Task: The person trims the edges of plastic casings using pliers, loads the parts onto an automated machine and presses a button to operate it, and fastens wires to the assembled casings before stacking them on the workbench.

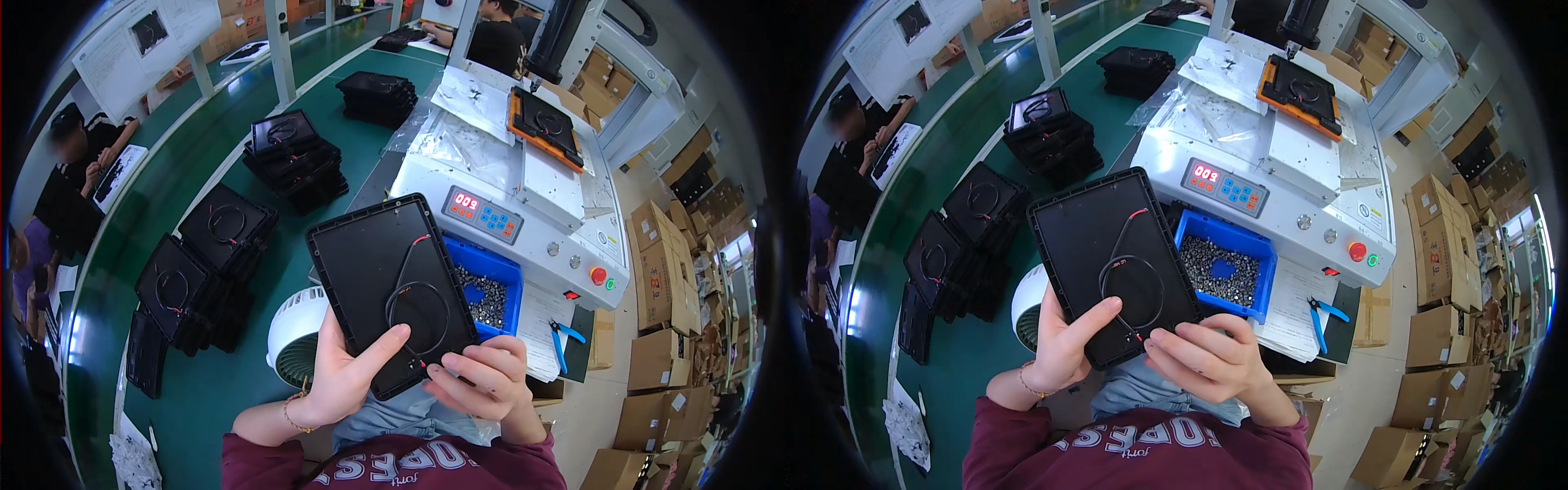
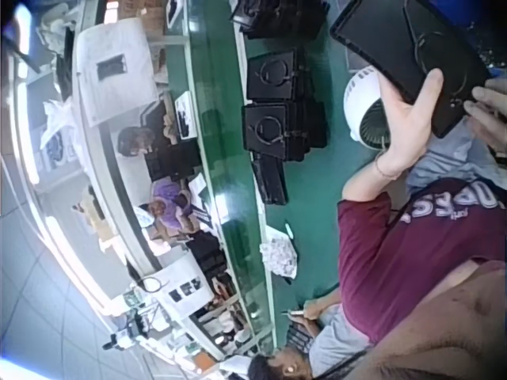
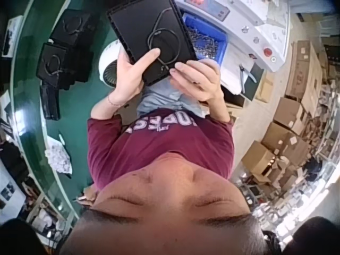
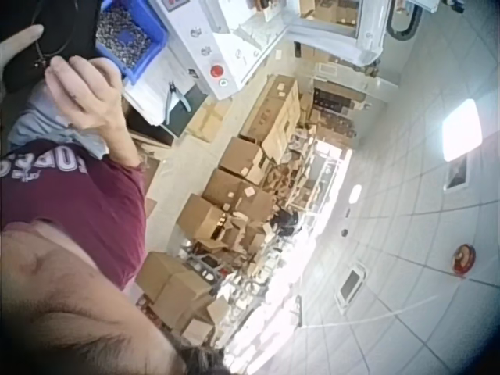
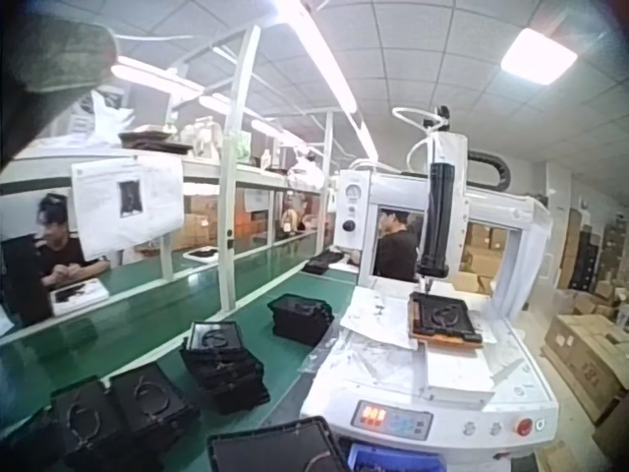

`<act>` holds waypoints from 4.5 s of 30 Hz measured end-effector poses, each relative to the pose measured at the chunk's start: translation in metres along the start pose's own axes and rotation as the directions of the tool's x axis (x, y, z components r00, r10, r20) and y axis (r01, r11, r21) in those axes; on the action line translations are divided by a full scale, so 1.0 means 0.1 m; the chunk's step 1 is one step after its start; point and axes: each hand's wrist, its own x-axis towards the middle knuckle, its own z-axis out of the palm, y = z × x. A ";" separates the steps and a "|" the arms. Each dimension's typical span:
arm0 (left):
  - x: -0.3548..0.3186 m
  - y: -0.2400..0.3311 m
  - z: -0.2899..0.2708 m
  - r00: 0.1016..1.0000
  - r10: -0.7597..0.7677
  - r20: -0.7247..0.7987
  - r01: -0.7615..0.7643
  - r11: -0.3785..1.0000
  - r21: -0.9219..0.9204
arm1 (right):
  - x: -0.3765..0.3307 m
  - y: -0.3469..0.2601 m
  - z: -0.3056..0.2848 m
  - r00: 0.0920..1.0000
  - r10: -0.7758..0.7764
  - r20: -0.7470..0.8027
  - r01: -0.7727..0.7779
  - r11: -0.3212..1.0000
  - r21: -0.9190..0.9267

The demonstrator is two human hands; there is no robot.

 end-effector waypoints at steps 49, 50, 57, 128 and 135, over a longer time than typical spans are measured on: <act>2.36 0.13 2.24 0.901 0.276 0.334 -0.297 -0.169 0.940 | 0.10 1.30 -1.78 0.366 0.930 0.031 -0.788 0.328 -0.521; 2.22 0.23 2.21 0.879 0.330 0.345 -0.280 -0.229 0.932 | 0.20 1.44 -1.65 0.369 0.929 0.037 -0.784 0.332 -0.525; 1.58 0.82 1.38 0.848 0.356 0.393 -0.264 -0.359 0.895 | 0.96 2.02 -0.55 0.120 0.991 0.057 -0.790 0.130 -0.599; -0.13 -0.51 0.44 0.308 -0.535 0.787 0.927 0.355 -0.121 | -0.21 0.36 -1.11 0.882 0.367 0.296 -0.420 0.897 0.137; -0.15 -0.51 0.43 0.411 -0.547 0.730 0.859 0.501 -0.107 | 0.11 0.42 -1.05 0.879 0.144 0.454 -0.153 0.988 -0.016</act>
